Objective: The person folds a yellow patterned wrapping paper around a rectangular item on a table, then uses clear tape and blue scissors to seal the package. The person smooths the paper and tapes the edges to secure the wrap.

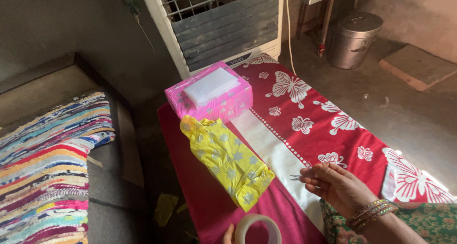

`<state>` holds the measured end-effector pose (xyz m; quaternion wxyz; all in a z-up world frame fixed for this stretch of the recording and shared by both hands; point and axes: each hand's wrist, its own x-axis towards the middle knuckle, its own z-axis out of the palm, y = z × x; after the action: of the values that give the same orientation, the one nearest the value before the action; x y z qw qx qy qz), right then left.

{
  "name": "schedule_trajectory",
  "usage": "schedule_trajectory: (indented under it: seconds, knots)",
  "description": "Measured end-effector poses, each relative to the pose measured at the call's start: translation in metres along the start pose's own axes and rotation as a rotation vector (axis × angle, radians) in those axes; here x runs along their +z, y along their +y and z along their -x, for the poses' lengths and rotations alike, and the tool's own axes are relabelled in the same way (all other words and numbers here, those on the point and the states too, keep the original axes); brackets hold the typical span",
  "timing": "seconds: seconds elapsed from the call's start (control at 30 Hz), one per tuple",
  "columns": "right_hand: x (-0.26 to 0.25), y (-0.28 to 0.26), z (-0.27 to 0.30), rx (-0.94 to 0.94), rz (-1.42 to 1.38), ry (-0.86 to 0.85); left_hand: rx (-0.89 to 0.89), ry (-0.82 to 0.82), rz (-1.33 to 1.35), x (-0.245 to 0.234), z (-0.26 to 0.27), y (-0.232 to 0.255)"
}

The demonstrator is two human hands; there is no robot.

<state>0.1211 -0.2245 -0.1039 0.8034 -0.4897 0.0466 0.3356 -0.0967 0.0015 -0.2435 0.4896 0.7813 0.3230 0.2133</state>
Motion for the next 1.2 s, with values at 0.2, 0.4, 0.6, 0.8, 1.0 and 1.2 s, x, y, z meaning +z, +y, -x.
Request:
schedule_trajectory:
  seconds: [0.2,0.4,0.6,0.8,1.0,1.2]
  knots:
    - [0.024,0.006,0.005,-0.041,0.045,0.008,0.558,0.415,-0.436,-0.039,-0.018,0.132]
    - [0.037,0.001,-0.002,-0.191,0.098,0.085,0.308,0.144,-0.400,-0.042,-0.072,0.192]
    - [0.052,0.009,-0.014,-0.342,0.146,0.136,0.655,0.140,-0.262,-0.039,-0.111,0.177]
    - [0.077,0.013,-0.021,-0.554,0.345,0.000,0.427,0.051,-0.212,-0.040,-0.124,0.165]
    - [0.124,-0.002,-0.026,-1.084,0.914,-0.248,0.405,0.102,-0.229,-0.046,-0.119,0.174]
    - [0.136,-0.033,-0.057,-1.395,1.420,-0.721,0.436,0.106,-0.224,-0.051,-0.119,0.178]
